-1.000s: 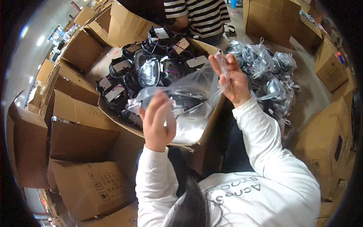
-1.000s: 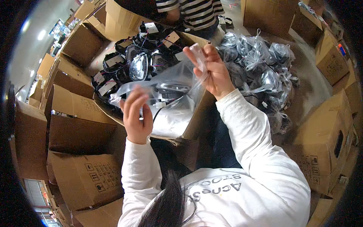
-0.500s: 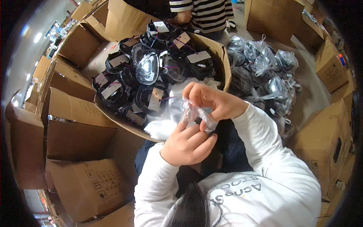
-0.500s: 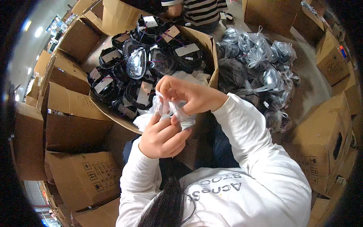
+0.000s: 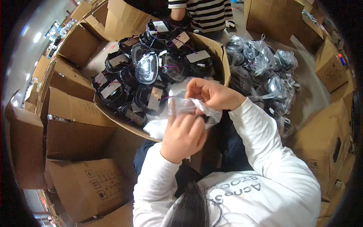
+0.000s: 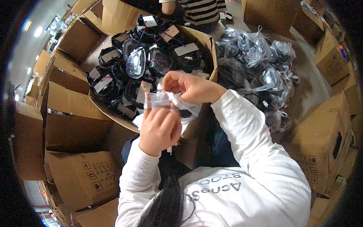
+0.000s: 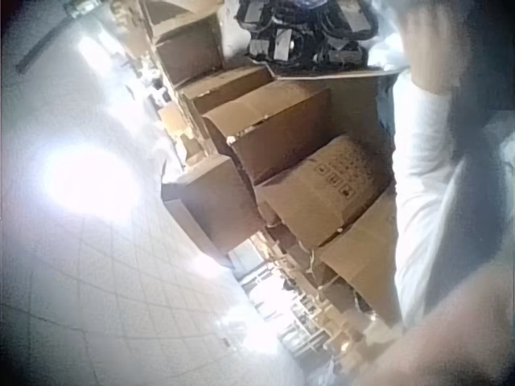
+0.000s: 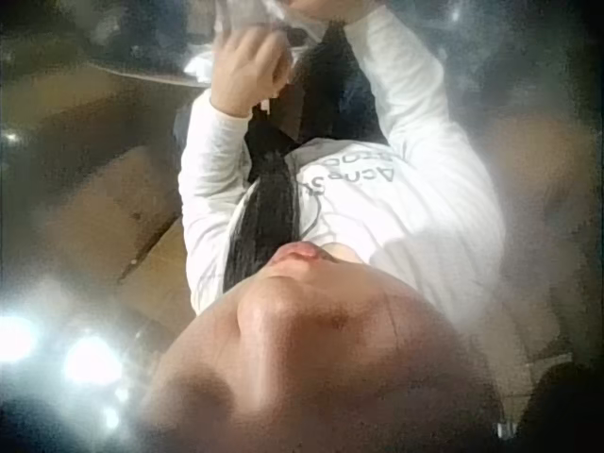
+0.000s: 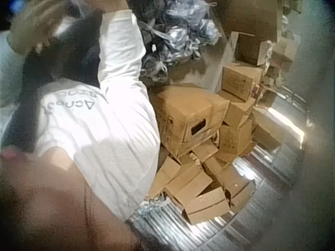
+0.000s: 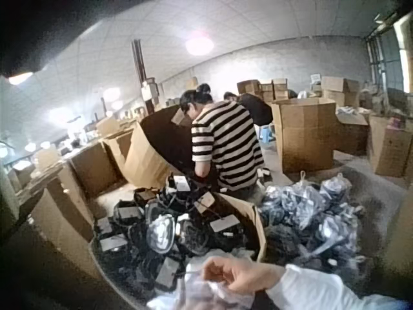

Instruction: Packing plastic headlamp components into individual plastic bags.

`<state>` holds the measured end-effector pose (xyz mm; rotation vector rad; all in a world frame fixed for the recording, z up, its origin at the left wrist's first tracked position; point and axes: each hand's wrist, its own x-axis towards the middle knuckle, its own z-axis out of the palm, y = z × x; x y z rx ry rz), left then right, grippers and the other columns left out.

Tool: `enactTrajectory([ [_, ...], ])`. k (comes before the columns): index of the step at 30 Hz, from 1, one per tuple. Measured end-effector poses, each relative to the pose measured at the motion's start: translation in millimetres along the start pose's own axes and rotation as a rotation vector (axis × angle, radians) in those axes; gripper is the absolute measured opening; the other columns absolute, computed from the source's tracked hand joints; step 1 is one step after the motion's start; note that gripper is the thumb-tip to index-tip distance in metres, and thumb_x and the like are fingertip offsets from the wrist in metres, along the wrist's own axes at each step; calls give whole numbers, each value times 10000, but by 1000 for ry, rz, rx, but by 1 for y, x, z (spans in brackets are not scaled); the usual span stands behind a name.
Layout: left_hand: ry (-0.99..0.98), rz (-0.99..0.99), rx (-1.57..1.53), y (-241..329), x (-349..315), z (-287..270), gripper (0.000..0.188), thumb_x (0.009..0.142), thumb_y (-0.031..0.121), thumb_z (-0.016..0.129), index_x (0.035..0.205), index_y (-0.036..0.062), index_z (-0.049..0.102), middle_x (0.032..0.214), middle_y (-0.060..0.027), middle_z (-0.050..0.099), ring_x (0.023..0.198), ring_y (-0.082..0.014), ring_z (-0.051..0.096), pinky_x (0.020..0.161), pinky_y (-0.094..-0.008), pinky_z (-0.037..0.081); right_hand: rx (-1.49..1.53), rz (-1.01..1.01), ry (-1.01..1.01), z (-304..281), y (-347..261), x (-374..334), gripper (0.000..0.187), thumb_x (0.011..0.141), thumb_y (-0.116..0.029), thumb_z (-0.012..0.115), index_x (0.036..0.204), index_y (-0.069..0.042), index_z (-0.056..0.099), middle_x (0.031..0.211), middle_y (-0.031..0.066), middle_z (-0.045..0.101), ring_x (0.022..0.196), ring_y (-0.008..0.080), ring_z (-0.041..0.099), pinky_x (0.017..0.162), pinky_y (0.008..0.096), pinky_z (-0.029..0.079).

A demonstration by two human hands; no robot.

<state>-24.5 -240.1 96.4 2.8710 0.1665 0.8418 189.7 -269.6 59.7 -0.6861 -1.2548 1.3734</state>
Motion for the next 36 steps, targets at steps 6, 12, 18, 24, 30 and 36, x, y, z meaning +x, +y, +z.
enactTrajectory([
  [6, 129, -115, -9, 5, -2, 7, 158, 765, 87, 711, 907, 58, 648, 1049, -101, 622, 851, -316, 638, 1078, -555, 428, 49, 168, 75, -1, -11, -13, 503, 769, 9, 822, 1154, -90, 514, 1073, 6, 627, 1022, 102, 616, 888, 240, 511],
  [12, 28, 27, -256, -1, -6, 1, 208, 726, 71, 734, 918, 91, 657, 989, -79, 608, 820, -288, 627, 883, -462, 486, 43, 184, -31, 10, -15, -17, 597, 759, 66, 687, 1259, -110, 412, 1164, 53, 645, 1014, 95, 615, 894, 257, 503],
  [18, -60, 132, -355, 7, -8, -6, 187, 731, 102, 748, 904, 129, 682, 817, -20, 574, 722, -233, 584, 838, -415, 419, -434, -35, 558, -20, 1, -1, 326, 776, 101, 554, 1047, -69, 614, 947, 30, 682, 848, 83, 615, 738, 235, 488],
  [24, -168, 255, -647, 11, -12, 8, 162, 743, 88, 736, 901, 98, 701, 824, -37, 648, 762, -227, 618, 890, -426, 412, -987, 7, 895, -79, 39, 20, 193, 813, -126, 791, 856, -16, 639, 740, 54, 623, 697, 159, 593, 657, 313, 486],
  [30, 332, 37, -367, -28, -40, 9, 455, 734, -50, 625, 1160, 103, 676, 1318, -187, 636, 1243, -301, 624, 1079, -481, 338, -205, -122, 300, -33, 25, 18, 435, 843, -430, 800, 662, -66, 645, 677, 2, 630, 653, 81, 593, 612, 246, 460],
  [36, 231, 142, -114, -53, -41, 15, 355, 820, 120, 721, 1162, 201, 674, 1301, -31, 673, 962, -130, 667, 1101, -454, 307, -419, 226, -105, 22, 10, 23, 409, 816, -93, 750, 1198, 5, 642, 1071, 88, 705, 1023, 175, 642, 915, 317, 500],
])
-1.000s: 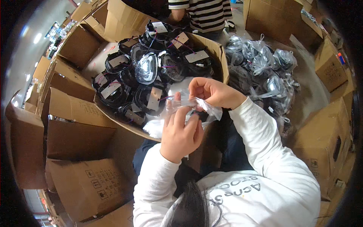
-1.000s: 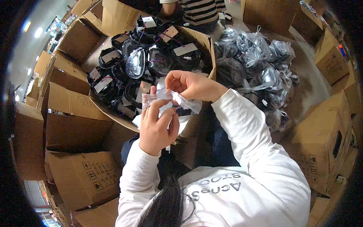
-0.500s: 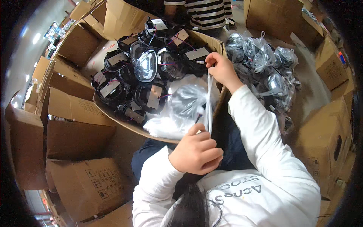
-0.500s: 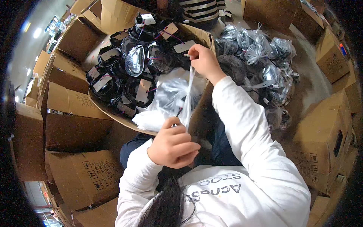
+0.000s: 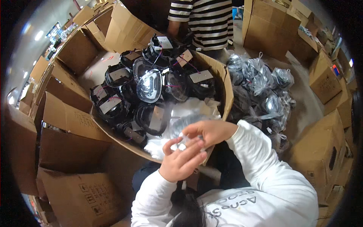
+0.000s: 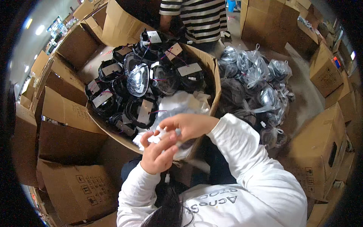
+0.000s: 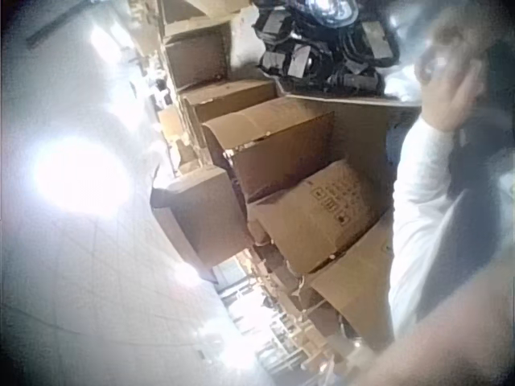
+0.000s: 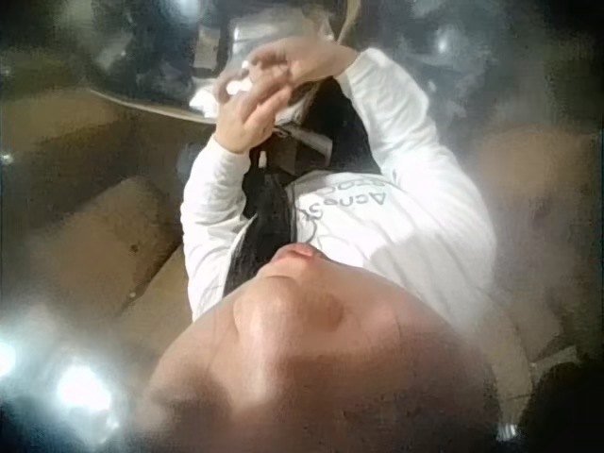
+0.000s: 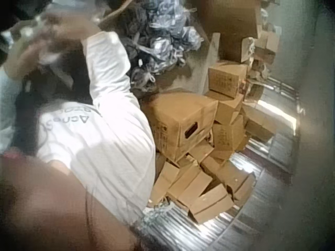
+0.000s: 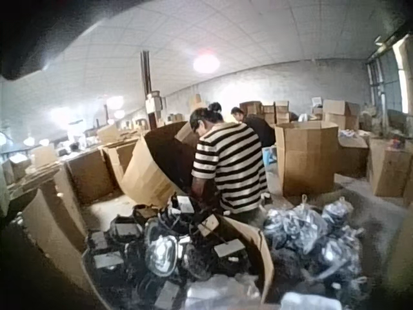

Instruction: Packing plastic headlamp components into individual plastic bags.

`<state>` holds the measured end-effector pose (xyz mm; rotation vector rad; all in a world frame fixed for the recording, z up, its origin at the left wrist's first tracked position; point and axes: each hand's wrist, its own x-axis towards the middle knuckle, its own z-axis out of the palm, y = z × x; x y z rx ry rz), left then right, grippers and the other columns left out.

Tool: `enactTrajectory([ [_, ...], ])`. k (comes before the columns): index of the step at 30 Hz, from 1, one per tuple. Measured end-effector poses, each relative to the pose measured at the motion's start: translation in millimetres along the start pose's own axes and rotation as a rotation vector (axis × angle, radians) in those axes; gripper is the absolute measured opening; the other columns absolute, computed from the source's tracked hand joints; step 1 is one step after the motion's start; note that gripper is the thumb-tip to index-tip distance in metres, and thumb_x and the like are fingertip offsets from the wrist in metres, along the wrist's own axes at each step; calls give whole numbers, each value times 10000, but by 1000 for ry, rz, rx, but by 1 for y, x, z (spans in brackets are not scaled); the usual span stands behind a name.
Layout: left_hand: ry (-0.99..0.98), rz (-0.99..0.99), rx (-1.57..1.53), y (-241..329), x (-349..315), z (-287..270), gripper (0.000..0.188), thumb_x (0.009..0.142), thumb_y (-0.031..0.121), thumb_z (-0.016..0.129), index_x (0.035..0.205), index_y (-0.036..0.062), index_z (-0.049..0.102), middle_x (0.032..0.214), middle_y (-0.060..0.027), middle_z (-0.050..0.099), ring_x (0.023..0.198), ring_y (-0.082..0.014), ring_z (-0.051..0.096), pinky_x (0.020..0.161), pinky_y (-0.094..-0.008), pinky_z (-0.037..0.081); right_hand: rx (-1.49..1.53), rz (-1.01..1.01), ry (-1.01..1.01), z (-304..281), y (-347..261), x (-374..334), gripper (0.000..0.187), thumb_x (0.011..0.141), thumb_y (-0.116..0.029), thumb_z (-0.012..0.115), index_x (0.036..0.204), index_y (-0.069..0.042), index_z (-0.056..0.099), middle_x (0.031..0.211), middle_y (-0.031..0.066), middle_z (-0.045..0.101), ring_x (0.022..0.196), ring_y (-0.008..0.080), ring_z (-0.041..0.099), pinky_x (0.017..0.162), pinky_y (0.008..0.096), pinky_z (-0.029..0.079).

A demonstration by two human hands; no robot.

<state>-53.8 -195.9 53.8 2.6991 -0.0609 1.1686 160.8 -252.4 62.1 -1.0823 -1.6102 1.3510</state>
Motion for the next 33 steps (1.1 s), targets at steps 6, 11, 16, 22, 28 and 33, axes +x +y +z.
enactTrajectory([
  [6, -96, -186, -83, -24, 8, -6, 525, 777, 106, 729, 1287, 172, 623, 1320, -36, 626, 1090, -163, 631, 1016, -442, 275, -31, 55, -190, -11, 3, 23, 422, 769, -22, 740, 1174, -19, 623, 1031, 88, 706, 925, 196, 644, 827, 327, 512],
  [11, -72, -255, -155, -47, 20, -9, 632, 714, -19, 672, 1332, 76, 576, 1241, -98, 651, 1063, -229, 626, 990, -432, 310, -144, 19, 17, -7, 18, 43, 303, 738, 35, 672, 1036, -7, 643, 868, 75, 679, 781, 160, 614, 691, 316, 494],
  [16, -24, -335, -118, -58, 29, -6, 681, 671, -8, 660, 1343, 68, 578, 1213, -103, 647, 1051, -227, 615, 993, -414, 297, -214, -124, 210, -5, 30, 57, 208, 720, 36, 629, 927, 11, 627, 786, 162, 660, 685, 317, 634, 637, 376, 496],
  [22, -24, -375, -7, -67, 28, -3, 661, 710, 55, 668, 1363, 75, 574, 1256, -77, 637, 1122, -190, 600, 1000, -407, 277, -511, -261, 310, -10, 38, 65, 212, 733, -5, 679, 930, -9, 601, 750, 174, 654, 700, 420, 643, 610, 441, 512],
  [28, -7, -450, 35, -68, 29, -10, 643, 732, 63, 666, 1367, 53, 566, 1221, -86, 639, 1084, -200, 606, 976, -404, 301, -521, -108, 458, 1, 17, 70, 117, 800, -36, 654, 897, -38, 589, 729, 154, 619, 680, 394, 639, 603, 446, 511],
  [33, 26, -325, -288, -56, 28, -18, 608, 758, 32, 683, 1354, 43, 560, 834, -22, 601, 662, -208, 539, 781, -362, 401, -685, -208, 957, -19, 25, 71, 99, 863, -65, 556, 766, -46, 561, 710, 153, 561, 662, 373, 604, 583, 442, 477],
])
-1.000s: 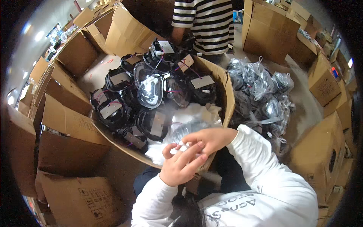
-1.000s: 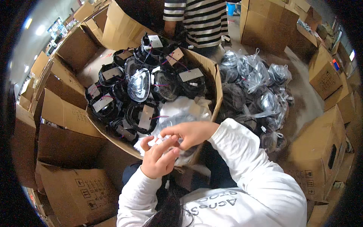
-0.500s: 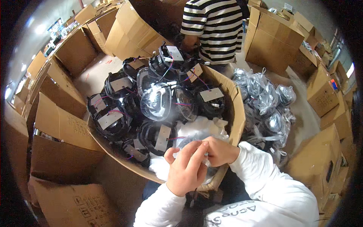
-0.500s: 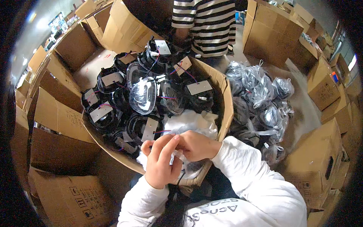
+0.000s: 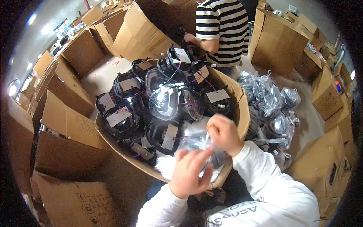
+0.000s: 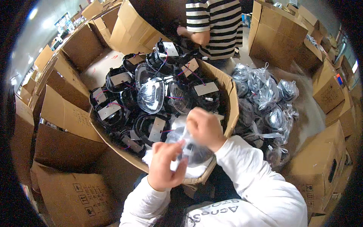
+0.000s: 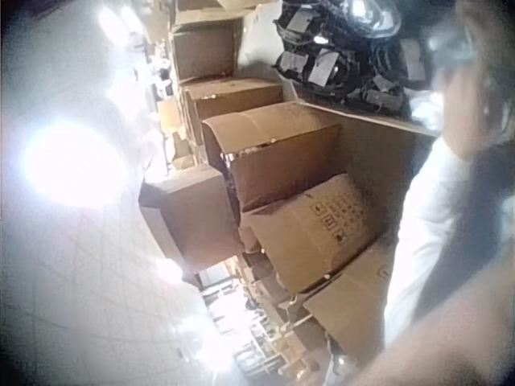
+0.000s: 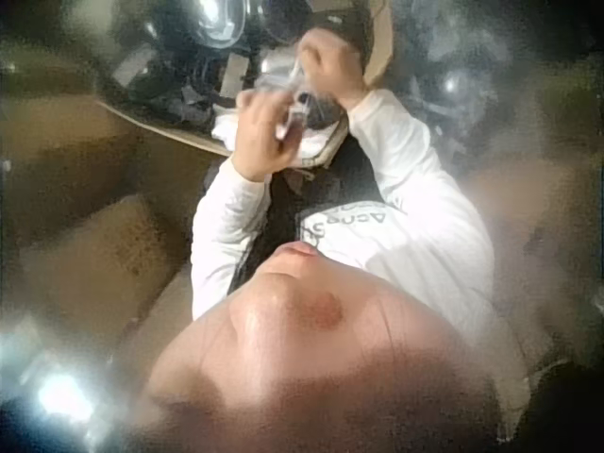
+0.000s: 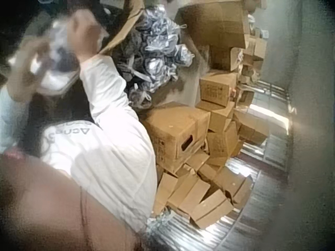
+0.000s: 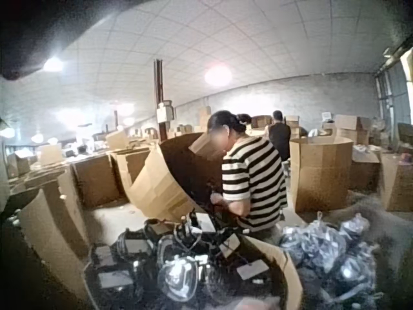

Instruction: Packing plastic headlamp components into individual plastic bags.

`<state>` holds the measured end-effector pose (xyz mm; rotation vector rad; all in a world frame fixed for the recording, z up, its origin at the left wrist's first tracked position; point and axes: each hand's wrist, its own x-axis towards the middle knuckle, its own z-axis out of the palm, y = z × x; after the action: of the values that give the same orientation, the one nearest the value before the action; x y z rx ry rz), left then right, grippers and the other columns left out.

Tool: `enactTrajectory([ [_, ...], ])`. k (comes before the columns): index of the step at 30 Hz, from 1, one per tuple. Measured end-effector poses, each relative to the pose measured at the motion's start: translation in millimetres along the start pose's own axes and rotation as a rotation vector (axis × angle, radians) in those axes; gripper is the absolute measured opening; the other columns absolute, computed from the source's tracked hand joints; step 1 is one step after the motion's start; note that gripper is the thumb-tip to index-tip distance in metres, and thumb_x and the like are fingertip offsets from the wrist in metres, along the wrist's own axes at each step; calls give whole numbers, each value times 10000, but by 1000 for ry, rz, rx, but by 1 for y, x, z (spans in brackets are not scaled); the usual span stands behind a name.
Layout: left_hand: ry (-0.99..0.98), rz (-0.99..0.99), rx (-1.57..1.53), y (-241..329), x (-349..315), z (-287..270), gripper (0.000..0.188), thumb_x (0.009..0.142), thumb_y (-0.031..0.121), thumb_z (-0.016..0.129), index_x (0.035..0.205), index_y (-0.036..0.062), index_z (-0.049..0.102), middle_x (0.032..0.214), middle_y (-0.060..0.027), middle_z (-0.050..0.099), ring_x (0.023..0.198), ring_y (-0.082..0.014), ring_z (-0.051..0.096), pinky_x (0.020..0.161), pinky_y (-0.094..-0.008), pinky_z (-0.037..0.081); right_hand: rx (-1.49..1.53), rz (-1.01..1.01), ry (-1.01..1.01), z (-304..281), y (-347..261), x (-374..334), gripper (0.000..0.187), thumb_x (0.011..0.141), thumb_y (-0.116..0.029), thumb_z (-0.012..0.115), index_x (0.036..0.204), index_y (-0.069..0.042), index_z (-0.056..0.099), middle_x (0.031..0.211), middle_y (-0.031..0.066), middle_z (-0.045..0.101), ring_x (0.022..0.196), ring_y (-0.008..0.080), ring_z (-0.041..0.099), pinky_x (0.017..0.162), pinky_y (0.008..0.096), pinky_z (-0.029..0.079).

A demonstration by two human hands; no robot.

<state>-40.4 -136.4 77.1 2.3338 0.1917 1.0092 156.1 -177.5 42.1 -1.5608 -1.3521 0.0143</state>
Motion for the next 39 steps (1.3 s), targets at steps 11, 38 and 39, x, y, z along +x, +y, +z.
enactTrajectory([
  [11, -383, 327, -15, 52, -22, 13, 292, 782, 153, 735, 1071, 120, 711, 655, 42, 577, 565, -140, 577, 622, -320, 396, 51, 329, -140, 17, 32, -12, 167, 887, -148, 552, 793, -48, 647, 777, 167, 672, 730, 353, 677, 647, 449, 519],
  [38, 245, 98, -1279, 160, 3, 14, 576, 1095, 503, 229, 1397, 219, 629, 1370, -226, 607, 1243, -401, 525, 1010, -479, 423, 97, 685, 484, -123, 129, -29, 429, 885, -178, 615, 1301, -80, 573, 1366, 213, 528, 1258, 281, 483, 1082, 399, 349],
  [39, 240, 76, -1298, 154, 2, 15, 576, 1095, 503, 232, 1398, 208, 623, 1369, -231, 605, 1242, -401, 527, 1011, -480, 424, 305, 724, 293, -118, 130, -26, 449, 884, -198, 626, 1315, -83, 569, 1369, 217, 526, 1236, 286, 505, 1064, 400, 375],
])
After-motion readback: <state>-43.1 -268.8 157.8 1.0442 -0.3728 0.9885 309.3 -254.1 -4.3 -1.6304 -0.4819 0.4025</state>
